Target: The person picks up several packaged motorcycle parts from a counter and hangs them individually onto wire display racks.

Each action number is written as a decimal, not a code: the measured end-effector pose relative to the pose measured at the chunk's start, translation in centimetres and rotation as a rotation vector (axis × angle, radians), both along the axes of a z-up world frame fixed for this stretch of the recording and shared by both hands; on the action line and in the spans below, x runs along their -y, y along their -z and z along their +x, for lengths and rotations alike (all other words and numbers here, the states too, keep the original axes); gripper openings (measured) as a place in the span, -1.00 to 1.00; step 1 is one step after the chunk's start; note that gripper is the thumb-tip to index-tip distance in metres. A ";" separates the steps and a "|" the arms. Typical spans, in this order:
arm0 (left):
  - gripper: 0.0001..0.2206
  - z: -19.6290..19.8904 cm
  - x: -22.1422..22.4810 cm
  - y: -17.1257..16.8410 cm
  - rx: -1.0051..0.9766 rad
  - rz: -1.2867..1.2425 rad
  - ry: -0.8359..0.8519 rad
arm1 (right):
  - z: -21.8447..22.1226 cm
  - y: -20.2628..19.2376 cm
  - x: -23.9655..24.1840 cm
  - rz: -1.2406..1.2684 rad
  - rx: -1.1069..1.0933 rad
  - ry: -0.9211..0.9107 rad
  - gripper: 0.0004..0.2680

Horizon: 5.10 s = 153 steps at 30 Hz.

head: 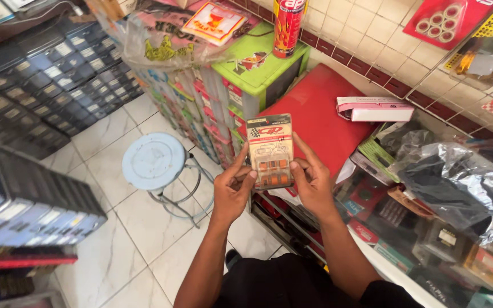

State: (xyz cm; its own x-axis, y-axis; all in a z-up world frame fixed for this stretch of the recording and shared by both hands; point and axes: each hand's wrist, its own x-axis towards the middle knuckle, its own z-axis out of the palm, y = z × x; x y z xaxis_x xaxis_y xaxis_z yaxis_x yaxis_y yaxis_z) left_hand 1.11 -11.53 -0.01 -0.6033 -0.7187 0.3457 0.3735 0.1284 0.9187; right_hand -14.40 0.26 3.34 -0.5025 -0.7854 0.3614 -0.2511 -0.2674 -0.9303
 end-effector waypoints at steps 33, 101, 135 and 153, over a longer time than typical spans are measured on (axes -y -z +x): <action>-0.35 -11.1 6.2 -7.6 -0.122 -0.039 0.414 | -6.8 -5.0 2.2 -0.171 -0.083 0.341 -0.56; -0.44 -22.1 14.5 -28.4 -0.225 -0.271 0.535 | -11.5 -23.7 7.8 -0.485 0.141 0.285 -0.54; -0.38 -23.9 14.8 -26.6 -0.324 -0.265 0.554 | -15.5 -26.8 10.4 -0.312 -0.257 0.595 -0.82; -0.63 -26.1 15.5 -25.2 -0.486 -0.804 0.055 | -15.5 -24.1 10.7 -0.208 -0.220 0.608 -0.67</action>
State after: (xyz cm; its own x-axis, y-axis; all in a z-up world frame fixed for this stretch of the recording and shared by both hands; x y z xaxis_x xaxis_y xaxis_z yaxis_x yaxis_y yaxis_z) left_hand -24.94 -27.02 25.16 -0.2885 -0.1296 0.9487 0.7167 0.6277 0.3037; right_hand -29.92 -10.41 27.43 -0.7304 -0.2892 0.6187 -0.5909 -0.1867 -0.7848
